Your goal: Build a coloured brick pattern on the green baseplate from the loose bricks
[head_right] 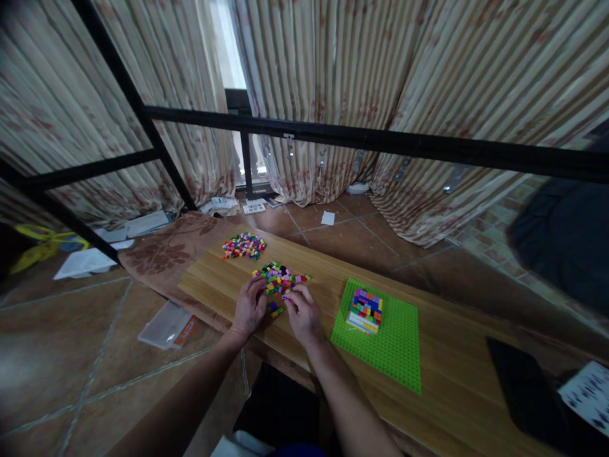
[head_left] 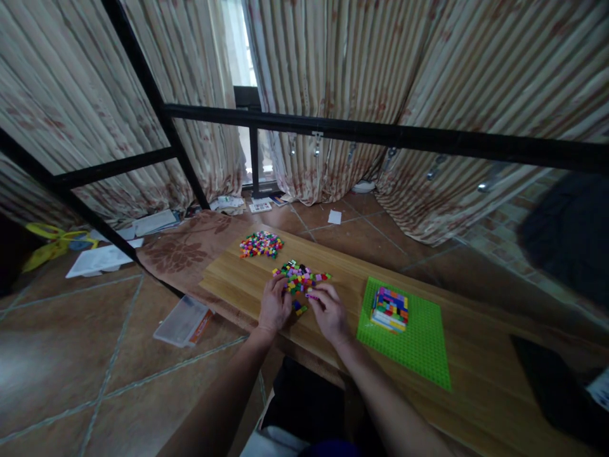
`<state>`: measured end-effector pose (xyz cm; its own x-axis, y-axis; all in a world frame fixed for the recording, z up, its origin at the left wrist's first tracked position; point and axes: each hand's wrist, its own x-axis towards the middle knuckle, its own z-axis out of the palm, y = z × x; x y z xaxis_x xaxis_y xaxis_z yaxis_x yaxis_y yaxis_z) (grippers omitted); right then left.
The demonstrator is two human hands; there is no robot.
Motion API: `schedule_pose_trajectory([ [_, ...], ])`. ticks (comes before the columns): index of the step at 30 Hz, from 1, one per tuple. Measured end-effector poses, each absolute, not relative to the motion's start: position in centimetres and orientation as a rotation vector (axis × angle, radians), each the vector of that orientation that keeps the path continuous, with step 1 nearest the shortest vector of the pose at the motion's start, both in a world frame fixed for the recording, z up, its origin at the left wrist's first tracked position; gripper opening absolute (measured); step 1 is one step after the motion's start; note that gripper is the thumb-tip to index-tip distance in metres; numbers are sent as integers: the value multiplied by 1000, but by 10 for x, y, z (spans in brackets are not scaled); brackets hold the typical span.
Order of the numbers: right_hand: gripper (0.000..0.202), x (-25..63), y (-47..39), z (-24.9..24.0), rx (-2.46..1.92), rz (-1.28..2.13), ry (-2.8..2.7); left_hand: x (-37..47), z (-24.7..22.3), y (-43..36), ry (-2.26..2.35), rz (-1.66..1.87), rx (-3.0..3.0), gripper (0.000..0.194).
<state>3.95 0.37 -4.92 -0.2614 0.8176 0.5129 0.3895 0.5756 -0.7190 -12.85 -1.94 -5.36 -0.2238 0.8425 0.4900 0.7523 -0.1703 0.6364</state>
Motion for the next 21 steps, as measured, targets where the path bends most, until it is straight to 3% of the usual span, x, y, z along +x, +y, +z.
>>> schedule_pose_trajectory([
  [7, 16, 69, -49, -29, -1130, 919, -1496, -99, -30, -60, 1840, 1550, 1632, 29],
  [13, 22, 112, -106, -24, -1259, 1220, -1398, -24, -20, -132, 1203, 1234, 1110, 32],
  [21, 24, 132, -127, -13, -1259, 1333, -1271, -2, -7, -136, 1164, 1163, 893, 20],
])
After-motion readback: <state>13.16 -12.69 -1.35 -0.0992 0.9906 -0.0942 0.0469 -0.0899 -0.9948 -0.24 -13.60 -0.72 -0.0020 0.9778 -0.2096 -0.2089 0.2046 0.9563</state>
